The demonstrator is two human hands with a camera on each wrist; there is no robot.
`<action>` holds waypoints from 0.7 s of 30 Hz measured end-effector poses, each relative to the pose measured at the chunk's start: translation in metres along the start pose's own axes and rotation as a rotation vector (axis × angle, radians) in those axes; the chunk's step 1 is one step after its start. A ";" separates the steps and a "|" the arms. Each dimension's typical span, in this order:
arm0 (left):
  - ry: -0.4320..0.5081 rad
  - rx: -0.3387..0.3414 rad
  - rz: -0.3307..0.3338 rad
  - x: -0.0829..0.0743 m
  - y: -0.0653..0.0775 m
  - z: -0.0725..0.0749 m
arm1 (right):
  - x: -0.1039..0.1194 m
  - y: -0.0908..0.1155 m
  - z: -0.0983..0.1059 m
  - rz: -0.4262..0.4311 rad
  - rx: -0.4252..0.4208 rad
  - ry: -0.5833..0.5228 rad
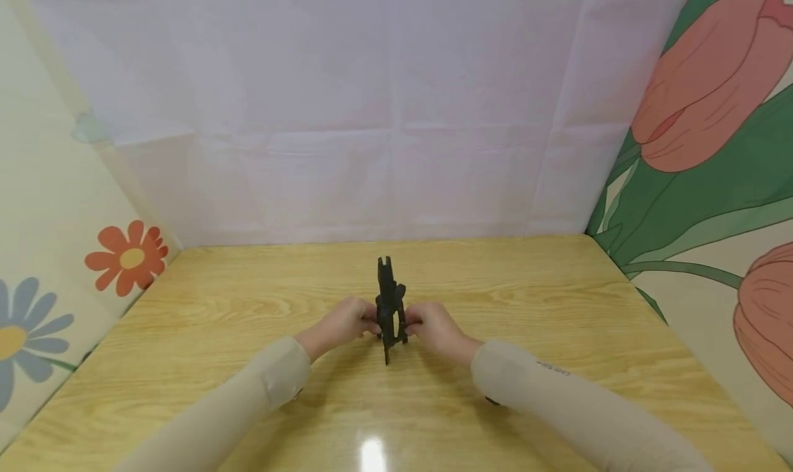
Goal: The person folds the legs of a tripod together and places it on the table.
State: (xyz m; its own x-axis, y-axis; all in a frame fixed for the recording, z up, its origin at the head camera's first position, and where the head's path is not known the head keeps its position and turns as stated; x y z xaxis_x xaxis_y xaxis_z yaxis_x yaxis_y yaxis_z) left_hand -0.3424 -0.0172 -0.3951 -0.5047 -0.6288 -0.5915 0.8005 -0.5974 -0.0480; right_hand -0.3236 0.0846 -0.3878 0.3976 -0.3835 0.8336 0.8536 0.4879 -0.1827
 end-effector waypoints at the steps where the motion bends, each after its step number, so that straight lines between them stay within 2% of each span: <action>1: 0.002 0.001 0.002 0.000 0.000 0.000 | 0.000 0.000 0.000 0.002 0.000 0.001; 7: -0.010 -0.001 0.021 0.001 0.001 0.001 | 0.001 -0.001 -0.001 0.019 0.007 -0.005; 14: -0.172 0.008 0.025 -0.001 0.003 -0.002 | 0.004 -0.002 0.000 0.038 0.015 0.037; 21: -0.154 -0.020 0.068 -0.001 0.008 0.002 | 0.003 -0.001 -0.001 0.028 0.015 0.040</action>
State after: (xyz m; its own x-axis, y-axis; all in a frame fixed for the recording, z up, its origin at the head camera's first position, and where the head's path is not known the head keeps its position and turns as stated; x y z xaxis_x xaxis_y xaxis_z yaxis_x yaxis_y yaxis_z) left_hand -0.3362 -0.0224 -0.3936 -0.4918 -0.7368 -0.4639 0.8398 -0.5421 -0.0291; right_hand -0.3235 0.0823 -0.3854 0.4344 -0.4006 0.8067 0.8370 0.5105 -0.1972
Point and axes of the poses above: each hand's wrist, its own y-axis away from the middle knuckle, its own z-axis out of the back of the hand, x = y × z, the point moved 10 cm from there along -y, towards the middle knuckle, and after that the axes turned 8 degrees about -y, right-handed, at the moved point
